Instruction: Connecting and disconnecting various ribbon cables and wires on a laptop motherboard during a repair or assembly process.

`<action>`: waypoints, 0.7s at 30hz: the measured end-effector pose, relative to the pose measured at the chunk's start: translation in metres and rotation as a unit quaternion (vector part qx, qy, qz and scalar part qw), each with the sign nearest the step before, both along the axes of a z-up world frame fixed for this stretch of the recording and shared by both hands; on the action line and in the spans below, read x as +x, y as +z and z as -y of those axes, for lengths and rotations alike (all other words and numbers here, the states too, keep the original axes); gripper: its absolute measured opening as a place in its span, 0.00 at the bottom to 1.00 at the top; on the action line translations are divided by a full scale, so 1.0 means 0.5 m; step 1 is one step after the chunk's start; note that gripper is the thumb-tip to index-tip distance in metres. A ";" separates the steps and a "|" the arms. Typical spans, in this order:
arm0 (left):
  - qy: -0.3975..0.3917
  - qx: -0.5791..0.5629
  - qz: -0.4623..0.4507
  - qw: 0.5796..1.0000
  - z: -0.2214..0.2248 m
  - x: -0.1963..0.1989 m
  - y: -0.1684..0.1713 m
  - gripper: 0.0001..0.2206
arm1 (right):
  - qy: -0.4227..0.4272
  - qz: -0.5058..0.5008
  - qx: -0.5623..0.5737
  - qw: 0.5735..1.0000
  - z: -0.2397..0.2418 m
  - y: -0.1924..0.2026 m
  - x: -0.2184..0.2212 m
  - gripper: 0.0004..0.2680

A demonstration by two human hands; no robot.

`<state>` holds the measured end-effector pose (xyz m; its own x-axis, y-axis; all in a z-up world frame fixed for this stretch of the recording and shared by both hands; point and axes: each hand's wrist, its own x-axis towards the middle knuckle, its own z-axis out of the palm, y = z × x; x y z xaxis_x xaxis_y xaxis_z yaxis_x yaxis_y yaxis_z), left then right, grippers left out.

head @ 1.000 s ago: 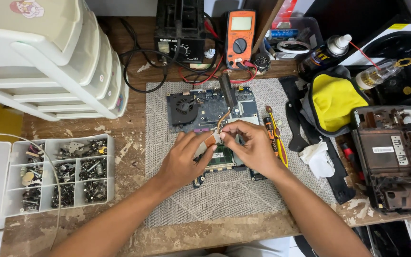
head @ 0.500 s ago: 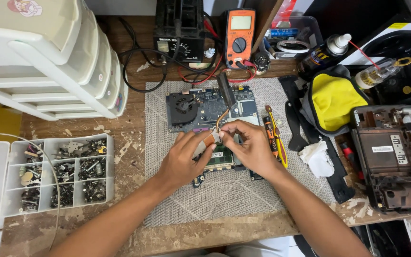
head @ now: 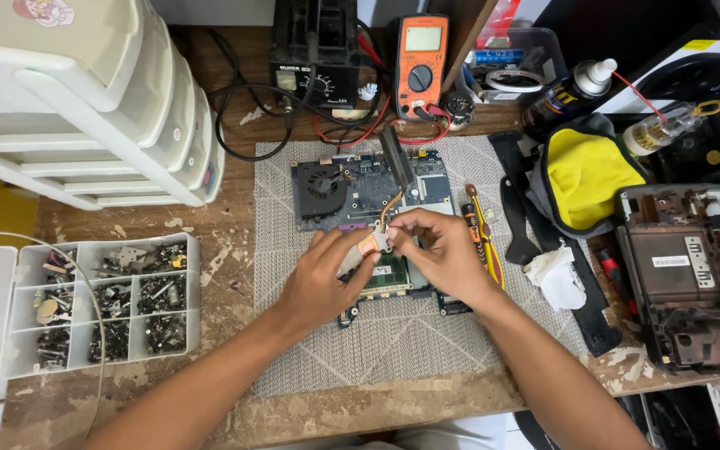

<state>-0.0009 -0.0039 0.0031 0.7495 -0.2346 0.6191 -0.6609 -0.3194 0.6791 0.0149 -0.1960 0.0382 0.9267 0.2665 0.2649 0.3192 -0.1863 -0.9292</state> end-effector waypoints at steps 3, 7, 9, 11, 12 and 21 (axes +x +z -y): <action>-0.009 -0.006 -0.015 1.000 -0.002 0.001 0.015 0.12 | 0.010 -0.026 0.007 1.000 0.006 0.011 0.002 0.03; -0.010 -0.019 -0.025 0.999 -0.002 0.005 0.003 0.13 | 0.005 -0.034 0.008 0.999 0.018 0.004 0.009 0.04; -0.001 -0.029 -0.034 0.999 -0.001 0.006 -0.002 0.14 | -0.012 -0.024 -0.007 1.000 0.035 -0.008 0.015 0.04; 0.001 -0.035 -0.045 0.998 -0.001 0.003 -0.004 0.14 | -0.027 -0.009 -0.008 1.000 0.053 -0.002 0.027 0.03; 0.003 -0.041 -0.055 0.998 0.000 0.003 -0.005 0.14 | -0.043 0.007 -0.009 0.999 0.064 0.002 0.033 0.03; 0.011 -0.050 -0.026 0.998 -0.005 0.005 -0.004 0.14 | -0.106 0.019 -0.307 0.945 0.236 0.065 0.065 0.04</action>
